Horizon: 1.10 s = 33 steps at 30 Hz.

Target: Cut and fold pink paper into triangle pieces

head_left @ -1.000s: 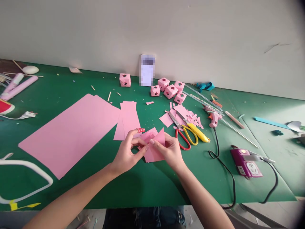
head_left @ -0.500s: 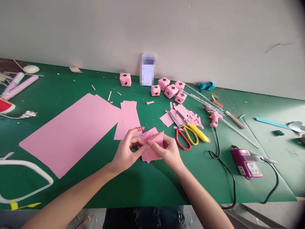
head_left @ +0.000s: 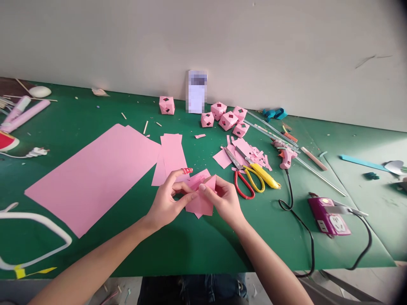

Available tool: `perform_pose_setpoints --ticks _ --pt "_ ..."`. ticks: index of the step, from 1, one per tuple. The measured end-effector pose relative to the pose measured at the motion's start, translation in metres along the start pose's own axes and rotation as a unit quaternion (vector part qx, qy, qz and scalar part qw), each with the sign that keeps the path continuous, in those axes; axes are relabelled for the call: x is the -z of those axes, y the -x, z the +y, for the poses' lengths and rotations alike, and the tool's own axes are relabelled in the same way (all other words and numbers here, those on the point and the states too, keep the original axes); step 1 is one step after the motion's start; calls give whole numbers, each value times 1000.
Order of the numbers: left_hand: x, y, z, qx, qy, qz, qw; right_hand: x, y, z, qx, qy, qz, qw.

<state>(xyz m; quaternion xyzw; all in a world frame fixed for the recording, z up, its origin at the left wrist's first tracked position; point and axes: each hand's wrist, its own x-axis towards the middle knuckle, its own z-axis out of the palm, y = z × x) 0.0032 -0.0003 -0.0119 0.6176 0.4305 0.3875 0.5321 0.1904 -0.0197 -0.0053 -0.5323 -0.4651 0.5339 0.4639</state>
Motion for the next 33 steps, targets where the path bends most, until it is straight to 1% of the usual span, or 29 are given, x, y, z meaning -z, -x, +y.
perform_pose_setpoints --ticks 3,6,10,13,17,19,23,27,31,33 --pt "-1 0 -1 -2 2 -9 1000 2 0 2 38 22 19 999" --pt "-2 -1 -2 -5 11 -22 1000 1 -1 3 56 41 17 997" --pt "-1 -1 -1 3 18 -22 1000 -3 -1 4 41 57 11 997" --pt "0 0 0 17 19 -25 999 -2 -1 3 28 41 12 999" --pt "-1 -1 -1 22 25 -37 999 0 -2 2 64 30 20 997" --pt "-1 -1 -1 17 36 -44 998 0 -2 3 69 32 16 997" --pt "-1 -1 -1 9 38 -43 998 -2 -3 4 55 35 7 998" --pt "0 0 -1 12 32 -43 998 -3 -2 2 36 8 13 999" --pt "-1 0 -1 20 23 -56 998 0 -1 1 64 12 31 997" --pt "-2 -1 -1 20 30 -55 998 0 -1 2 75 23 31 996"
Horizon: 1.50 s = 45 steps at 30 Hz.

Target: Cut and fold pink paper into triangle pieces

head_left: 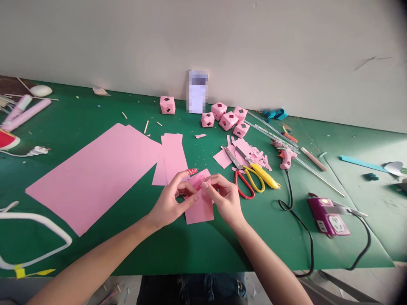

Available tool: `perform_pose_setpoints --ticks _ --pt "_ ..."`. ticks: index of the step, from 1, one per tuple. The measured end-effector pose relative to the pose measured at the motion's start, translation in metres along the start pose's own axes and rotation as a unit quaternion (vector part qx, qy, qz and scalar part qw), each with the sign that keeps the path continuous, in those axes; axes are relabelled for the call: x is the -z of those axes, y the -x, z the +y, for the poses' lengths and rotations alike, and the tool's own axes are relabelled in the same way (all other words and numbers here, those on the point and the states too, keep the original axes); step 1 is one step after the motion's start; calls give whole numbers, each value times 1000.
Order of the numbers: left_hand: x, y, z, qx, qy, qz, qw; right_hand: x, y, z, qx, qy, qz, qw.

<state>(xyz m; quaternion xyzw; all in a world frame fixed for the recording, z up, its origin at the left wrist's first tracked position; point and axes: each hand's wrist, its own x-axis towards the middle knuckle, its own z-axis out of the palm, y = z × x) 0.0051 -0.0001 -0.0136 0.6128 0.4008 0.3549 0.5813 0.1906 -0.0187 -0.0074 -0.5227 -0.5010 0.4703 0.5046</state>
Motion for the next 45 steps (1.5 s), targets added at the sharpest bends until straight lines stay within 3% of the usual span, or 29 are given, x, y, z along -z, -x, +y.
perform_pose_setpoints --ticks 6,13,22,29,34,36,40,43,45 --pt "3 -2 3 23 7 7 1000 -4 1 0 -23 -1 -13 1000" --pt "1 0 3 9 -2 -8 1000 -1 1 0 38 16 13 999" --pt "3 0 8 -6 -18 -1 1000 -4 2 0 21 -11 32 999" --pt "4 1 7 -31 -44 1 999 11 -8 2 4 -52 157 986" --pt "5 0 2 -39 -29 15 999 29 -17 -2 2 -118 291 949" --pt "6 -1 0 -28 -3 39 999 29 -16 -3 0 -124 278 953" --pt "7 -4 -3 -25 44 34 998 15 -9 -1 -10 -102 169 980" --pt "8 -5 -3 -25 1 -1 1000 6 -4 2 -11 -100 125 987" --pt "8 -5 -3 -37 -50 18 998 5 -4 2 -10 -103 122 987"
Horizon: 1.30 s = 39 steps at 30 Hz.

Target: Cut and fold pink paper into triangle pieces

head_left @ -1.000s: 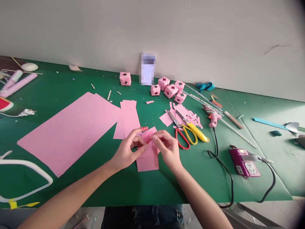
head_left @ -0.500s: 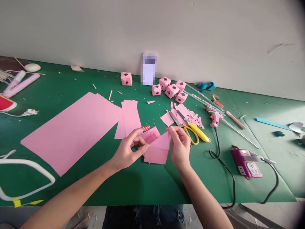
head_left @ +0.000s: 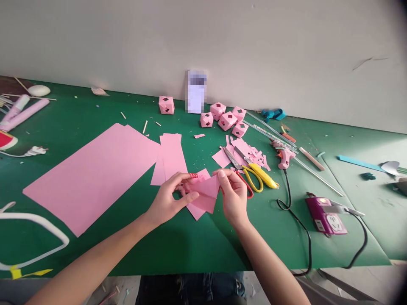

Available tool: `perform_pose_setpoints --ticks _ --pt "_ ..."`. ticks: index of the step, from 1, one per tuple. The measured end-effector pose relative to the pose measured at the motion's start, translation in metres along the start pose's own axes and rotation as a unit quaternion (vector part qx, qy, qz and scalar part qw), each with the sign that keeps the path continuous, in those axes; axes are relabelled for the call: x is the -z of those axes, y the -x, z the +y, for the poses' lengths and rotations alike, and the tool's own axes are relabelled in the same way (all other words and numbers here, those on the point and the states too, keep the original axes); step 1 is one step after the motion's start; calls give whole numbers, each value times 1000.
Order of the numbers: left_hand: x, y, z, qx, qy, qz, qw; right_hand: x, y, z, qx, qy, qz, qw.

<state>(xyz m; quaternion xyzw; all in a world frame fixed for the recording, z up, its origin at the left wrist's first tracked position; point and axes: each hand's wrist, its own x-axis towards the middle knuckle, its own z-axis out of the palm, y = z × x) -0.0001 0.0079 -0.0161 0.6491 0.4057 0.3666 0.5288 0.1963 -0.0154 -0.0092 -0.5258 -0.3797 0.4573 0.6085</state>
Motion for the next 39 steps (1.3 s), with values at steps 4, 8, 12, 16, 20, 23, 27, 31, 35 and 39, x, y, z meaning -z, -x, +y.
perform_pose_setpoints --ticks 4,8,12,16,20,23,27,31,35,39 --pt "-1 1 2 -15 -52 32 998 3 -2 -2 1 23 5 1000" --pt "-2 1 6 28 -2 20 999 2 -3 -2 -2 32 -11 999" --pt "-1 0 10 32 -1 56 998 1 -2 -1 63 74 -6 995" --pt "1 -1 10 32 -1 83 996 4 2 0 236 260 -52 935" --pt "1 -2 11 61 31 90 994 2 6 5 314 405 -97 853" --pt "2 -2 12 74 52 94 991 1 6 10 344 434 -91 828" --pt "3 -2 13 82 75 86 990 2 4 11 363 433 -89 820" --pt "3 -2 13 73 93 82 990 2 1 7 364 400 -94 836" --pt "3 -1 10 5 97 102 990 1 1 1 307 339 -89 885" --pt "4 2 7 -43 93 88 991 1 5 -1 232 262 -102 931"
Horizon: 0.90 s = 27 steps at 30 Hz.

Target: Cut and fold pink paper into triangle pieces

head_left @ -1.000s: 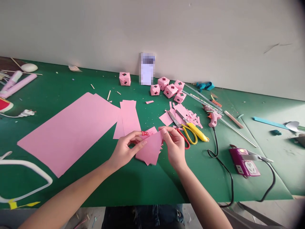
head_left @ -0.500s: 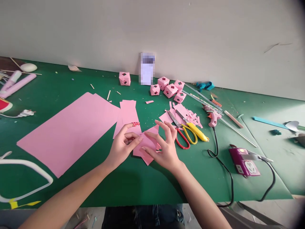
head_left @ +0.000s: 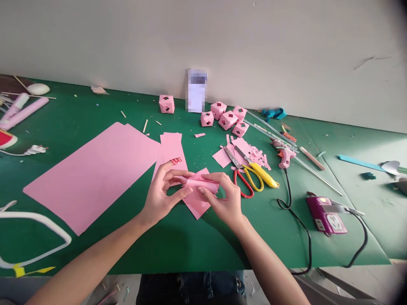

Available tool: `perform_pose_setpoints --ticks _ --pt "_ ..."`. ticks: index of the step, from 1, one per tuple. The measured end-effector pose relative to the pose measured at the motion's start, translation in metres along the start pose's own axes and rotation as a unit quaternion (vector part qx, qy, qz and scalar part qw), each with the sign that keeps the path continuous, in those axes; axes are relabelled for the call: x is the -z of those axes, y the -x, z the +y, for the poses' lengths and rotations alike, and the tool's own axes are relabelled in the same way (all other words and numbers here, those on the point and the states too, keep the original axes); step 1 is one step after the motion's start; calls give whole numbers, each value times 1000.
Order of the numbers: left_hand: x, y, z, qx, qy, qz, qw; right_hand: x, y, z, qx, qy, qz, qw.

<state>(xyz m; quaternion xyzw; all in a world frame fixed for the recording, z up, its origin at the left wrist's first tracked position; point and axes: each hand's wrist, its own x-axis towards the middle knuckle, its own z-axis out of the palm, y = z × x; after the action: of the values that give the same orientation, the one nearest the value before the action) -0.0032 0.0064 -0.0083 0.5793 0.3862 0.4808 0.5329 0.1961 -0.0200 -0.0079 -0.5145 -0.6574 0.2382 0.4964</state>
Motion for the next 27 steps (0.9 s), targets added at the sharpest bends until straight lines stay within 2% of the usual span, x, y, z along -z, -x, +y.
perform_pose_setpoints --ticks 7,12,17,23,27 --pt "-2 0 7 73 5 24 997 -4 5 -1 -50 -70 -33 996" --pt "-3 -1 10 58 15 19 998 -6 4 -3 -83 -92 -47 991" --pt "-2 -1 10 84 13 40 996 -6 3 -5 -116 -109 -50 986" --pt "-2 -3 6 99 60 75 990 -6 2 -3 -187 -148 -54 970" --pt "-2 -3 5 104 60 65 991 -6 2 -2 -214 -135 -46 966"
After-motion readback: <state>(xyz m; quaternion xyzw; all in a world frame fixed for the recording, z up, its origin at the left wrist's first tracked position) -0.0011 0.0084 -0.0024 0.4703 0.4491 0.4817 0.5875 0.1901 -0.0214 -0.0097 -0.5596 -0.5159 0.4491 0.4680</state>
